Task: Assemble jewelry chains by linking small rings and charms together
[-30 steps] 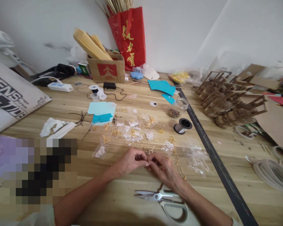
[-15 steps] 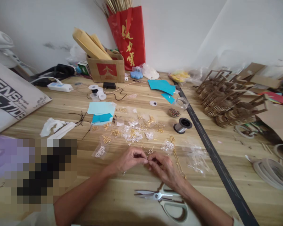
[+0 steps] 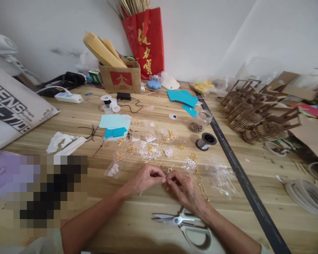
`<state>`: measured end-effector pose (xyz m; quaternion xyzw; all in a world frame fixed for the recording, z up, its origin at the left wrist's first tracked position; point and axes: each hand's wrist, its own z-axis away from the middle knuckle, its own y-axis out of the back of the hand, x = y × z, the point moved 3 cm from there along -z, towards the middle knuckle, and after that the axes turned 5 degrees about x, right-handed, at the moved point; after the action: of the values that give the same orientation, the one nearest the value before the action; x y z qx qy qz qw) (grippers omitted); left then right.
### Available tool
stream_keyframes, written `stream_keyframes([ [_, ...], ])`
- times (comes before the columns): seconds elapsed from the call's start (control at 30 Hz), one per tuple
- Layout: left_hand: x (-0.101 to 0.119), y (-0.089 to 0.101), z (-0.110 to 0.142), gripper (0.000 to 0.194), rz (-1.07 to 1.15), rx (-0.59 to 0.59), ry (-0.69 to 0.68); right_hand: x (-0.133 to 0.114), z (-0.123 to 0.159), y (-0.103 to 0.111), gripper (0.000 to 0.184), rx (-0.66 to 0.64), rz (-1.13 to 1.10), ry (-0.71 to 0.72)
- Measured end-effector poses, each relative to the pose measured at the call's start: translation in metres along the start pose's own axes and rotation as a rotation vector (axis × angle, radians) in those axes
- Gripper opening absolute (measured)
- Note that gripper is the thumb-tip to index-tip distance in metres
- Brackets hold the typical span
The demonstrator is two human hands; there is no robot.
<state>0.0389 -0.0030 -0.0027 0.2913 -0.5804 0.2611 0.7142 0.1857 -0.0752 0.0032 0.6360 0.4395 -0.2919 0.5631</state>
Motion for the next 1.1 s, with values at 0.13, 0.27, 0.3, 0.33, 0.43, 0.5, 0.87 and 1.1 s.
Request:
stream_keyframes([
  [0.13, -0.0022, 0.0006, 0.0002, 0.01, 0.0, 0.02, 0.017, 0.0008, 0.0004, -0.0012, 0.011, 0.006, 0.001, 0.002],
  [0.27, -0.0046, -0.0002, 0.0005, 0.009, -0.008, 0.036, 0.02, 0.0018, 0.0009, -0.0016, 0.011, 0.019, 0.034, 0.025],
  [0.3, -0.0048, -0.0005, 0.0005, 0.009, -0.009, 0.043, 0.017, 0.0017, 0.001, -0.0015, 0.01, 0.017, 0.045, 0.033],
  [0.33, -0.0048, -0.0008, 0.0006, 0.009, -0.01, 0.051, 0.013, 0.0014, 0.0011, -0.0013, 0.011, 0.015, 0.057, 0.04],
  [0.43, -0.004, -0.0019, 0.0008, 0.009, -0.013, 0.064, 0.004, 0.0009, 0.0016, -0.001, 0.011, 0.001, 0.097, 0.054],
  [0.5, -0.0036, -0.0023, 0.0009, 0.009, -0.023, 0.078, 0.0, 0.0008, 0.0021, -0.0012, 0.011, 0.001, 0.122, 0.072],
  [0.87, -0.0077, -0.0035, -0.0009, 0.013, 0.053, 0.1, 0.02, -0.0039, 0.0024, -0.0031, 0.013, 0.034, 0.315, 0.264],
  [1.1, -0.0065, -0.0047, 0.0005, 0.019, 0.154, 0.071, 0.103, -0.0051, 0.0044, -0.0043, 0.017, 0.008, 0.475, 0.402],
])
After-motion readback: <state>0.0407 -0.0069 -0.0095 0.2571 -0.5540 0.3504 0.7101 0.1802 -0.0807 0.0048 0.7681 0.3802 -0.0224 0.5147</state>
